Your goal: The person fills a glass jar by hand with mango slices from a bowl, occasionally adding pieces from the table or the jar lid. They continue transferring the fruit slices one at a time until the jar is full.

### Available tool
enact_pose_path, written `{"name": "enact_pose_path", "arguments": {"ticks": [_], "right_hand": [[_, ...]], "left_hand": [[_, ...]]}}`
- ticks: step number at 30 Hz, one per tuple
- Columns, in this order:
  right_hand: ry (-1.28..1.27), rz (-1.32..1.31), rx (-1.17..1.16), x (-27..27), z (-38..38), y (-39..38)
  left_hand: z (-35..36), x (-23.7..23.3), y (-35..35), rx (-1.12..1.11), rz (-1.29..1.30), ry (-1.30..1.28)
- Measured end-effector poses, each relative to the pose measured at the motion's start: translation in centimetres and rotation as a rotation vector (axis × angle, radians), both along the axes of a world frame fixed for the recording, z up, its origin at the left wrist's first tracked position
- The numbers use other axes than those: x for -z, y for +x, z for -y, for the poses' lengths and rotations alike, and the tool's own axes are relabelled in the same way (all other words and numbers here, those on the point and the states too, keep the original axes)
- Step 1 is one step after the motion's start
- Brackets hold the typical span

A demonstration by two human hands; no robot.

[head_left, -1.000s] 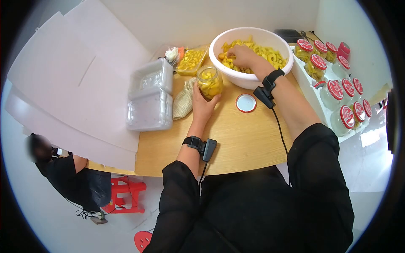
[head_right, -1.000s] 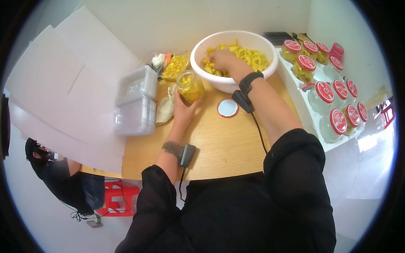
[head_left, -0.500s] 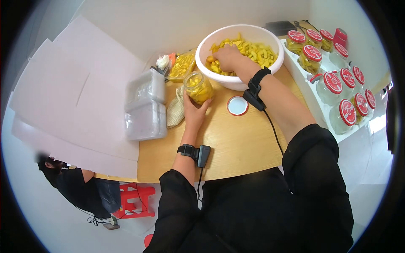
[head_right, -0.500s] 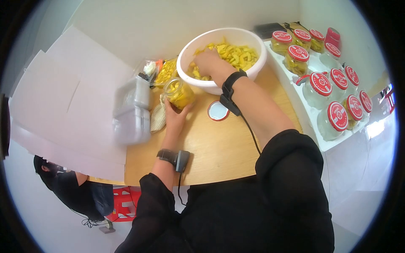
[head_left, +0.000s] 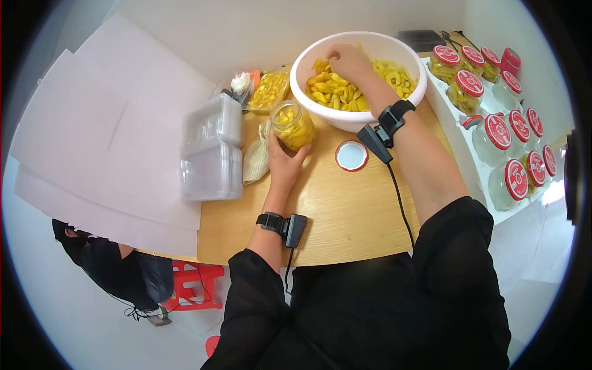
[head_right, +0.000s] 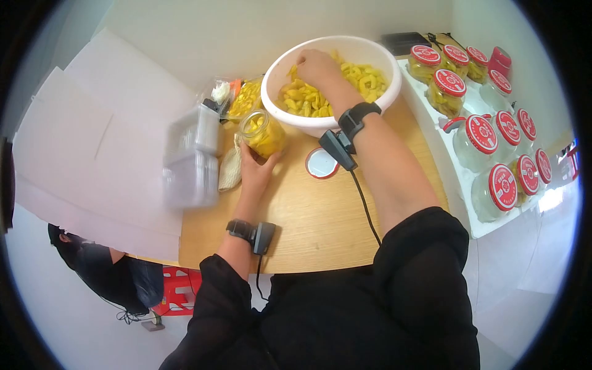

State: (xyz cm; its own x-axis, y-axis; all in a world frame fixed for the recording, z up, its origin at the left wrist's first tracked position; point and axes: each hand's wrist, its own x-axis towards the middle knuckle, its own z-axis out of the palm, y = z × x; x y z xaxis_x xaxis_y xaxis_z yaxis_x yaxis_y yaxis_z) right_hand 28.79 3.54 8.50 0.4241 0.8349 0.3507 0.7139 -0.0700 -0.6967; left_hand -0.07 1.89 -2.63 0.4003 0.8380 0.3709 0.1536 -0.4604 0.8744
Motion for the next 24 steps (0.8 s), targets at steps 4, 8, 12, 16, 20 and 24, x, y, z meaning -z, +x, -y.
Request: {"name": "enact_pose_path", "arguments": {"ticks": [4,8,12,16,20,24], "right_hand": [[-0.01,0.041,-0.016,0.7,0.0,0.9],[-0.333,0.26,-0.067,0.0,0.5,-0.1],[-0.542,0.452,-0.138,-1.1,0.9,-0.9],[-0.693,0.568,-0.162,-2.7,1.3,-2.1],[-0.742,0.662,-0.18,-4.1,2.6,-3.1],[-0.665,0.707,-0.182,-3.7,3.4,-2.9]], "left_hand": [[-0.2,0.3,-0.1,-0.044,-0.05,0.037],[-0.4,0.4,-0.2,-0.051,-0.063,0.041],[0.0,-0.3,0.2,-0.067,-0.086,0.096],[0.4,-0.8,0.5,-0.126,-0.15,0.195],[0.5,-2.1,0.6,-0.127,-0.246,0.228],[-0.1,-2.4,0.6,-0.081,-0.29,0.198]]}}
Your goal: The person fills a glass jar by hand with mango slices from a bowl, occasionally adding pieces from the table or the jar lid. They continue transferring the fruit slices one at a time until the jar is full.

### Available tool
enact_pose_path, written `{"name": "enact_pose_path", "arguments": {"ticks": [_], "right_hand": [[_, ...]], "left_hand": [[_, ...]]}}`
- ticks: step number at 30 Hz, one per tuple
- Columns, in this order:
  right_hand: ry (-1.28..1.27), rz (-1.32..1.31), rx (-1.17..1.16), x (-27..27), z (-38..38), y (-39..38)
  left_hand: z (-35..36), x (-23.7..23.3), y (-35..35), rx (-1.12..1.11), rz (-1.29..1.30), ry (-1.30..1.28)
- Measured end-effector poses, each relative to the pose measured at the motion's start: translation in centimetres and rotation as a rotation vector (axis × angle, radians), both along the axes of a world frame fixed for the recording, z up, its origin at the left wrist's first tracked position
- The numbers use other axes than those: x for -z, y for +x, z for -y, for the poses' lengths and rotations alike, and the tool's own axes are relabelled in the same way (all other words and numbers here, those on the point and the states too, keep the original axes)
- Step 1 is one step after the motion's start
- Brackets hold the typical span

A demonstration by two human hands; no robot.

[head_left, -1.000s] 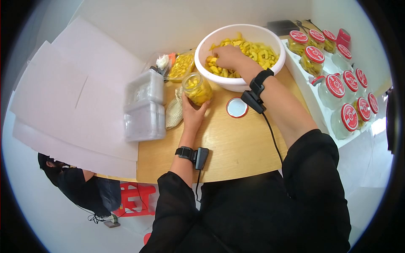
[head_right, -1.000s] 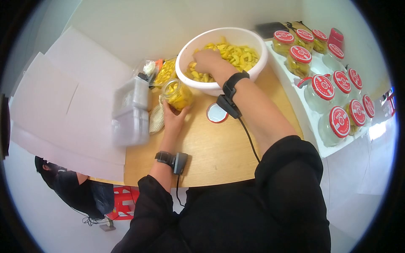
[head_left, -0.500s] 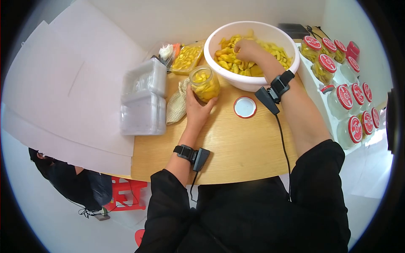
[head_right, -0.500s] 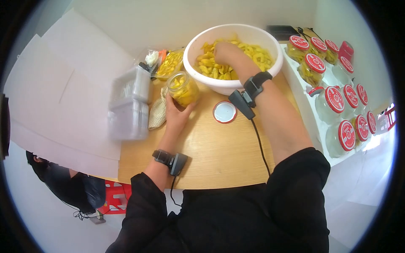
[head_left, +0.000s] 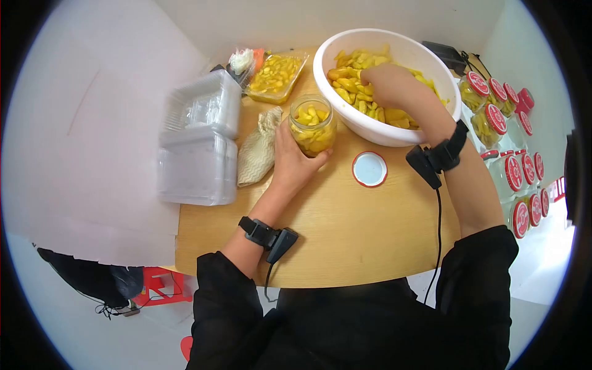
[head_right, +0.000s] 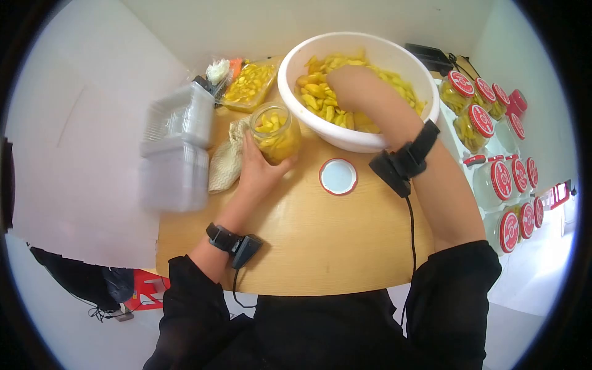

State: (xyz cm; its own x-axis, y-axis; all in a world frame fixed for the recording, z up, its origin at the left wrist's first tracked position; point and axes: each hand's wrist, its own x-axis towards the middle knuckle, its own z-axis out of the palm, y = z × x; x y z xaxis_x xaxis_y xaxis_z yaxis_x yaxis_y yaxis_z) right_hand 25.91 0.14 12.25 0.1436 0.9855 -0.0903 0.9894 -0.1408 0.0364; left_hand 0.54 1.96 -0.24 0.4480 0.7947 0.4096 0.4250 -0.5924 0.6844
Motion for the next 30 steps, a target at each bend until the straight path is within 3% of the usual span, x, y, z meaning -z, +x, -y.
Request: {"name": "enact_pose_path", "arguments": {"ticks": [4,13,22,30], "right_hand": [[0.167,-0.096,-0.033,1.7,0.4,1.7],[0.281,-0.309,-0.022,0.6,2.0,1.4],[0.527,-0.592,-0.141,-1.7,3.1,0.3],[0.551,-0.69,-0.342,-2.7,4.0,-1.3]], "left_hand": [[0.3,-0.1,0.2,-0.031,0.017,-0.036],[0.0,-0.3,-0.4,0.058,0.235,-0.234],[0.1,-0.3,-0.9,0.161,0.136,-0.209],[0.1,-0.5,-1.4,0.296,0.224,-0.186]]}}
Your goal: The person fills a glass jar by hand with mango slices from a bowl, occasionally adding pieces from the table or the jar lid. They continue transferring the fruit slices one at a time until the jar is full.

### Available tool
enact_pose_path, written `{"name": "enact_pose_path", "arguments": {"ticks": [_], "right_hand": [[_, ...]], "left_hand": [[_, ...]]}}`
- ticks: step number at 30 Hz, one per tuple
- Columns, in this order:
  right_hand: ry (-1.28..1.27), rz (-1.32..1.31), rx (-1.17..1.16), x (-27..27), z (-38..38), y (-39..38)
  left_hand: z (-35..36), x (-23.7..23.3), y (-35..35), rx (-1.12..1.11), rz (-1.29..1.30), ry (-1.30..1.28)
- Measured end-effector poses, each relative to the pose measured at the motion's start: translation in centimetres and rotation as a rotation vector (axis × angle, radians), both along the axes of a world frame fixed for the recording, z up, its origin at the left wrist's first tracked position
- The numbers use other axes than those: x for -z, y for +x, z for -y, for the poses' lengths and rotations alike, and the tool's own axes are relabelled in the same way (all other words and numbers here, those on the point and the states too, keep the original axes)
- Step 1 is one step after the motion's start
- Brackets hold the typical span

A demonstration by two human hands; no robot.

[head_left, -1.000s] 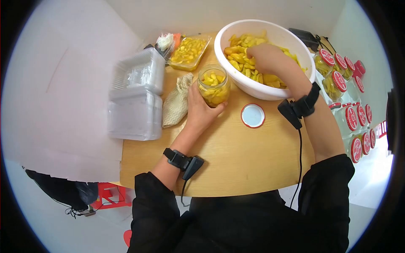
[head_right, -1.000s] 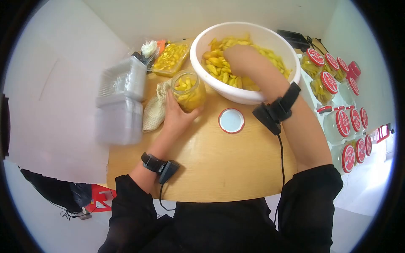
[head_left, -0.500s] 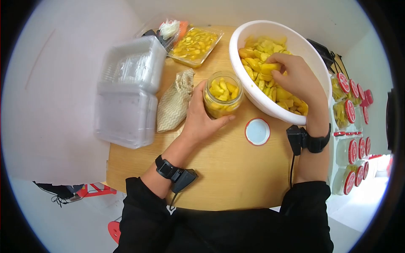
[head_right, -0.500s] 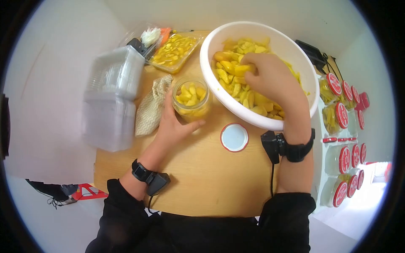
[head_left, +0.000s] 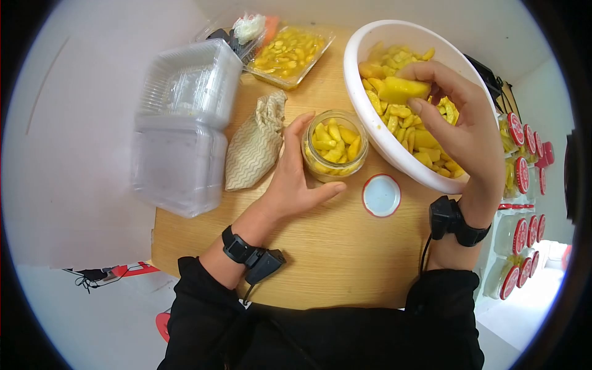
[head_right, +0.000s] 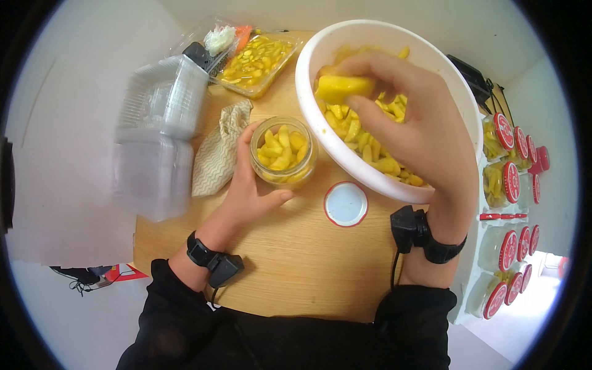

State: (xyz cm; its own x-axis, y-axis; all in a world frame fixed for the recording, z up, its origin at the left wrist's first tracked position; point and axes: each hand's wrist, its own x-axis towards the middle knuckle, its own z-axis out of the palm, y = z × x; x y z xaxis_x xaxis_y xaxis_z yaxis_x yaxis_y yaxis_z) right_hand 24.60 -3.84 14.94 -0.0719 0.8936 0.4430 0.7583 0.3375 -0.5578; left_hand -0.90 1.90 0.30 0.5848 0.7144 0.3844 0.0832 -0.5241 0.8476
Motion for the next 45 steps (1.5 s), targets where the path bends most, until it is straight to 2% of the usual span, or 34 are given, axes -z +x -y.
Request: {"name": "enact_pose_path", "arguments": {"ticks": [1,7,13,16,20,31,45], "right_hand": [[0.002,-0.023,-0.012,-0.1,0.2,-0.5],[-0.021,0.007,-0.132,0.0,0.6,-3.8],[-0.01,0.104,-0.136,1.1,0.2,-5.5],[0.009,0.22,-0.117,1.3,0.1,-6.0],[0.008,0.313,-0.109,1.5,0.3,-6.3],[-0.019,0.218,-0.043,1.8,0.3,-6.2],[-0.036,0.133,-0.037,2.5,-0.2,-6.1]], "left_hand": [[-0.1,-0.1,0.0,0.027,0.036,0.031],[0.2,0.1,-0.1,0.101,0.252,-0.194],[-0.5,0.4,-0.8,0.046,0.213,-0.046],[-0.4,-0.7,-0.8,0.015,0.084,0.099],[-0.4,-0.8,-0.7,0.022,0.04,0.17],[-0.1,-0.3,-0.6,0.112,0.114,-0.005],[-0.2,-0.4,-0.7,0.156,0.113,-0.06]]}}
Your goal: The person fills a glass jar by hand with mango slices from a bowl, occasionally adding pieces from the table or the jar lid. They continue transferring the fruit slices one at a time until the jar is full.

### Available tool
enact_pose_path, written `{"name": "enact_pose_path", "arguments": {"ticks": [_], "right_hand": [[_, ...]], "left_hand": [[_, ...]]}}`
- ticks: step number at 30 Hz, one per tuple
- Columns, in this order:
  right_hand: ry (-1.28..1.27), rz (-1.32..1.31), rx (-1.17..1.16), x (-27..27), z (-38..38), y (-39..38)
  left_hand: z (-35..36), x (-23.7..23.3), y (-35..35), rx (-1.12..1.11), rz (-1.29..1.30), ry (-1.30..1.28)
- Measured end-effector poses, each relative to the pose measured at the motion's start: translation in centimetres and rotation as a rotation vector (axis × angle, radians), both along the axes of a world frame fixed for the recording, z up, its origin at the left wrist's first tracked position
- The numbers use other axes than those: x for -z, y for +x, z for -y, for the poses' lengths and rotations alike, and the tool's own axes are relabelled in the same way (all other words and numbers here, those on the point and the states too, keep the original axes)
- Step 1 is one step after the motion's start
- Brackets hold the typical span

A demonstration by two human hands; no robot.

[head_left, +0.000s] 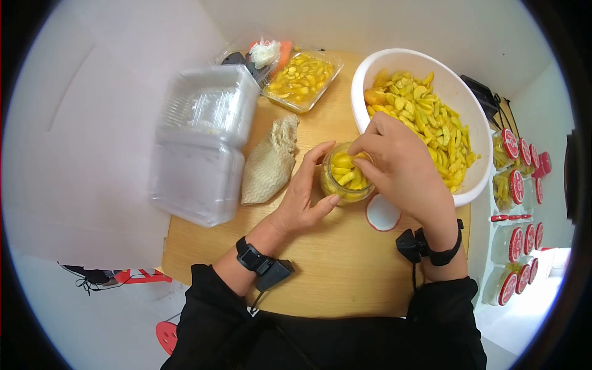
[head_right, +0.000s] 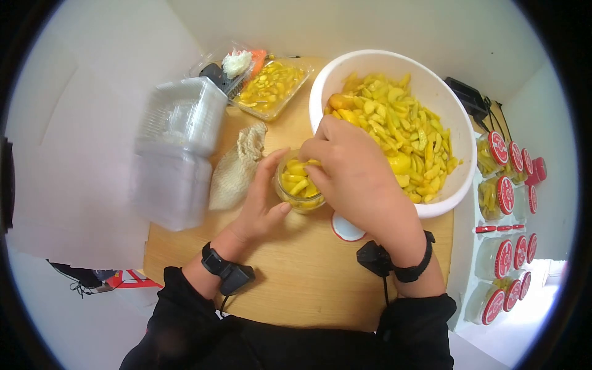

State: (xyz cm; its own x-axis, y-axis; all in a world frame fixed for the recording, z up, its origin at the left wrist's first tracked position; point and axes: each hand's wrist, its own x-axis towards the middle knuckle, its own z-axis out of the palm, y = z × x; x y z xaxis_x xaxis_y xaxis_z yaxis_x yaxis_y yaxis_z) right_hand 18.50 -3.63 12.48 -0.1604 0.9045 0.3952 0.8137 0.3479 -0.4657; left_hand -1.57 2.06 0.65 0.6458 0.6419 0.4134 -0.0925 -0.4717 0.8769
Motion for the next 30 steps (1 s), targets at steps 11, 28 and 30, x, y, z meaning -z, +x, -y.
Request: {"name": "enact_pose_path", "arguments": {"ticks": [11,28,30], "right_hand": [[0.029,-0.012,0.209,-1.1,0.3,6.0],[-0.118,0.151,0.389,2.9,-1.0,11.0],[-0.154,0.2,0.421,3.2,-1.4,11.6]], "left_hand": [[0.3,-0.7,0.6,0.071,-0.102,-0.071],[-0.6,0.7,1.2,-0.206,0.017,-0.062],[-0.8,0.8,1.0,-0.211,-0.021,0.005]]}}
